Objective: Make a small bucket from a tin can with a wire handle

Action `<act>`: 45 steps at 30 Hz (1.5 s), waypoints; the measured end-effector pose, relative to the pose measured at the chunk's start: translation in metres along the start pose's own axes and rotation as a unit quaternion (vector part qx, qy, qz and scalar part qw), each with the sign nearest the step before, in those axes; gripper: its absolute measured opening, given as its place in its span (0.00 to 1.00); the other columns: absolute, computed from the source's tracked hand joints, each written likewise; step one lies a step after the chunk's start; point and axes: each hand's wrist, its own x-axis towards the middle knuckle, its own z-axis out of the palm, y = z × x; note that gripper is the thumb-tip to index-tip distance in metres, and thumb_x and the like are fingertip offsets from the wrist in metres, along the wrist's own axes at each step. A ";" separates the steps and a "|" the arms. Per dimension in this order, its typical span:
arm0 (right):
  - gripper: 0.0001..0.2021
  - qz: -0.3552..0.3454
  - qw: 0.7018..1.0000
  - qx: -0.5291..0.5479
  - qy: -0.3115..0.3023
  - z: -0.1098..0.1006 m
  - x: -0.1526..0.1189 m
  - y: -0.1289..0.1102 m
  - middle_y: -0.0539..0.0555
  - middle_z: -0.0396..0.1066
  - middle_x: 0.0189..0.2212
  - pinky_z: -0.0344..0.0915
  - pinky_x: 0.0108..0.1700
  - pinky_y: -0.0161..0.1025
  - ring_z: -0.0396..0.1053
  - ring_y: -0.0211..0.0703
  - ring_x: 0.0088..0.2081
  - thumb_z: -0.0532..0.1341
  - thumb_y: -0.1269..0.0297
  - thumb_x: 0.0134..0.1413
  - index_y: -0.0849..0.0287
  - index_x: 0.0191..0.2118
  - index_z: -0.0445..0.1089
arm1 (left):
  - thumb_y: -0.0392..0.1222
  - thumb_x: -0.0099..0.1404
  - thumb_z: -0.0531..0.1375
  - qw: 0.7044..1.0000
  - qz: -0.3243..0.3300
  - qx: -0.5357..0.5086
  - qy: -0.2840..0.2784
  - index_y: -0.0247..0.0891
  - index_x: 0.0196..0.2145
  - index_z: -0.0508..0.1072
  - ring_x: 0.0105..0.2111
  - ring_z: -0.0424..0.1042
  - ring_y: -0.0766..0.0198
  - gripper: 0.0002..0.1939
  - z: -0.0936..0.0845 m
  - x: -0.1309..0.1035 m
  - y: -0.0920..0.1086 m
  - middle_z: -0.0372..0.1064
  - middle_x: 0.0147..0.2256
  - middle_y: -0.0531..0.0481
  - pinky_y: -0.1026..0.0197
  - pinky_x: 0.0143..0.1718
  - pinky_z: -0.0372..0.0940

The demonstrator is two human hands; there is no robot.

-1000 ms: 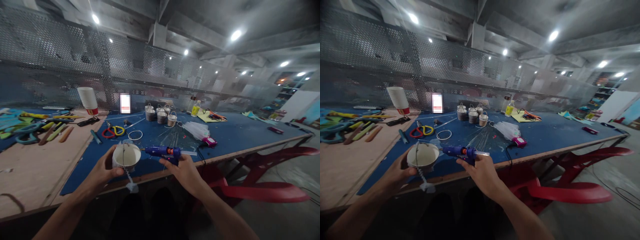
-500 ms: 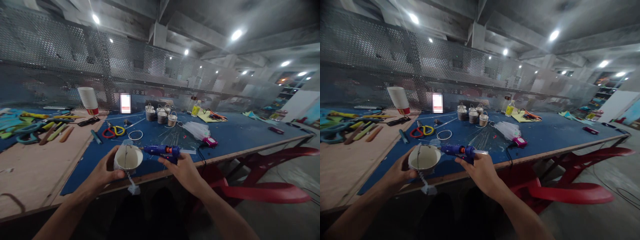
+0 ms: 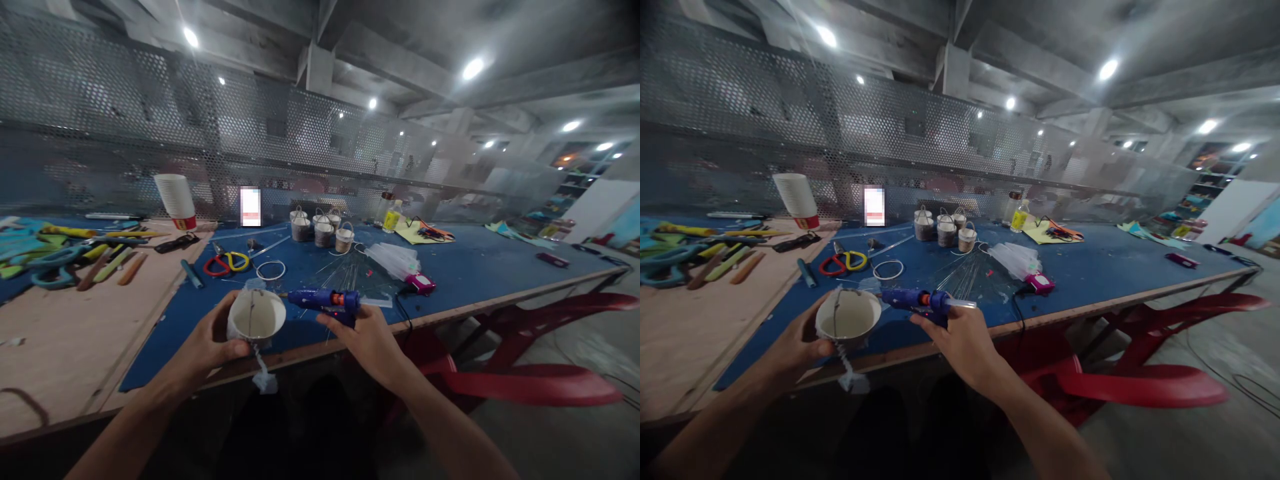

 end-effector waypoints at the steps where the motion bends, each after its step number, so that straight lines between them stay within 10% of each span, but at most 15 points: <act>1: 0.17 0.002 1.000 0.003 0.000 0.000 -0.001 0.001 0.52 0.77 0.28 0.66 0.36 0.37 0.72 0.44 0.31 0.65 0.49 0.59 0.60 0.35 0.79 | 0.58 0.41 0.76 1.000 -0.002 -0.002 0.013 0.41 0.58 0.69 0.50 0.72 0.44 0.48 0.001 0.000 0.001 0.75 0.52 0.41 0.57 0.46 0.66; 12: 0.20 0.057 0.993 0.089 -0.055 -0.006 -0.007 0.000 0.48 0.67 0.19 0.63 0.31 0.37 0.65 0.39 0.24 0.64 0.46 0.58 0.58 0.26 0.71 | 0.57 0.41 0.76 0.994 0.004 -0.032 0.109 0.39 0.49 0.76 0.45 0.74 0.45 0.39 0.012 0.005 0.003 0.78 0.46 0.42 0.57 0.39 0.68; 22: 0.18 0.168 0.905 0.391 -0.031 0.011 0.052 0.057 0.46 0.64 0.21 0.60 0.26 0.33 0.62 0.35 0.22 0.67 0.49 0.50 0.59 0.35 0.66 | 0.51 0.47 0.75 0.978 -0.005 -0.089 0.188 0.39 0.49 0.78 0.51 0.74 0.48 0.32 0.019 0.014 0.007 0.78 0.48 0.42 0.62 0.39 0.71; 28: 0.23 0.169 0.980 0.104 0.006 0.010 0.110 0.106 0.47 0.65 0.23 0.57 0.28 0.33 0.61 0.35 0.25 0.64 0.43 0.51 0.63 0.33 0.72 | 0.51 0.46 0.75 0.977 -0.021 -0.079 0.199 0.39 0.48 0.77 0.47 0.76 0.49 0.32 0.023 0.018 0.016 0.79 0.45 0.43 0.59 0.38 0.72; 35: 0.24 0.190 0.972 -0.136 0.022 0.002 0.136 0.132 0.49 0.61 0.18 0.50 0.29 0.36 0.63 0.40 0.27 0.66 0.44 0.51 0.59 0.19 0.65 | 0.54 0.48 0.74 0.974 -0.015 -0.057 0.218 0.38 0.48 0.76 0.48 0.75 0.49 0.32 0.028 0.025 0.016 0.77 0.47 0.42 0.58 0.40 0.71; 42: 0.18 0.091 0.966 -0.202 0.134 0.007 0.115 0.095 0.64 0.71 0.48 0.62 0.48 0.42 0.71 0.51 0.49 0.62 0.49 0.61 0.61 0.43 0.73 | 0.53 0.51 0.73 0.975 -0.006 -0.020 0.222 0.36 0.48 0.74 0.43 0.75 0.55 0.30 0.024 0.031 0.004 0.75 0.43 0.45 0.59 0.39 0.68; 45: 0.21 -0.018 0.999 0.037 -0.016 0.024 0.088 0.054 0.58 0.76 0.42 0.65 0.49 0.39 0.73 0.45 0.44 0.55 0.46 0.67 0.60 0.45 0.72 | 0.53 0.49 0.74 0.970 -0.001 0.002 0.244 0.37 0.45 0.73 0.41 0.74 0.56 0.30 0.025 0.033 0.002 0.75 0.41 0.48 0.59 0.41 0.67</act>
